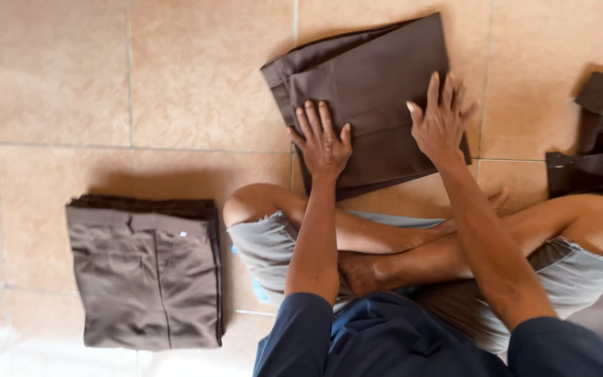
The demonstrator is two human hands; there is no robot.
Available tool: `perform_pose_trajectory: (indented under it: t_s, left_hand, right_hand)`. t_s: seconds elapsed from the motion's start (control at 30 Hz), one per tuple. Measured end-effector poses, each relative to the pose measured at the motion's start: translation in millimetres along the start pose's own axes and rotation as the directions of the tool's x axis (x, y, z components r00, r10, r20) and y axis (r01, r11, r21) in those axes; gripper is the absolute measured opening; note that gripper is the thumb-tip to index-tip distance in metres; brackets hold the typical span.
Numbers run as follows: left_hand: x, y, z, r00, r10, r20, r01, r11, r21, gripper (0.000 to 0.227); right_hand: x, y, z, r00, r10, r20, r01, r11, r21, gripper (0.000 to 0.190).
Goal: Folding brown pants and stacking them neatly on the floor.
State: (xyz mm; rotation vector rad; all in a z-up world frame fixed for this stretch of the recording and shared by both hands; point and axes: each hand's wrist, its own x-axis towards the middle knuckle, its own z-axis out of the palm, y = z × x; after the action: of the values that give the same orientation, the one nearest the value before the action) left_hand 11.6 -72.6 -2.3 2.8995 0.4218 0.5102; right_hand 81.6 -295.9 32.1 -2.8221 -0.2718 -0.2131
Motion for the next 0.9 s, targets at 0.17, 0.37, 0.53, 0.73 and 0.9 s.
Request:
perform_pose_trajectory:
  t_s: [0.17, 0.37, 0.53, 0.73, 0.9]
  left_hand:
    - [3.7, 2.6, 13.8, 0.998, 0.015, -0.056, -0.019, 0.998, -0.062, 0.076]
    - [65.9, -22.4, 35.6, 0.996, 0.03, -0.084, -0.033, 0.999, -0.037, 0.08]
    - [69.4, -70.1, 77.9, 0.978, -0.023, 0.208, 0.033, 0.998, -0.047, 0.082]
    - [72.0, -54.4, 45.3, 0.923, -0.135, 0.36, 0.201, 0.968, -0.152, 0.085]
    - [12.3, -31.9, -42.8, 0.89, -0.391, 0.234, 0.446, 0.852, -0.274, 0.064]
  right_hand:
    - [-22.8, 13.1, 22.5, 0.969, 0.15, 0.198, -0.15, 0.989, -0.011, 0.068]
    - [-22.6, 12.6, 26.3, 0.97, 0.166, 0.176, -0.154, 0.985, -0.08, 0.068]
    - [-24.0, 16.7, 33.6, 0.995, 0.087, 0.049, -0.081, 0.991, -0.105, 0.066]
    - [-19.5, 15.8, 23.4, 0.958, 0.177, 0.226, -0.177, 0.984, -0.022, 0.071]
    - [-19.8, 16.7, 24.7, 0.943, 0.184, 0.276, -0.192, 0.981, 0.001, 0.071]
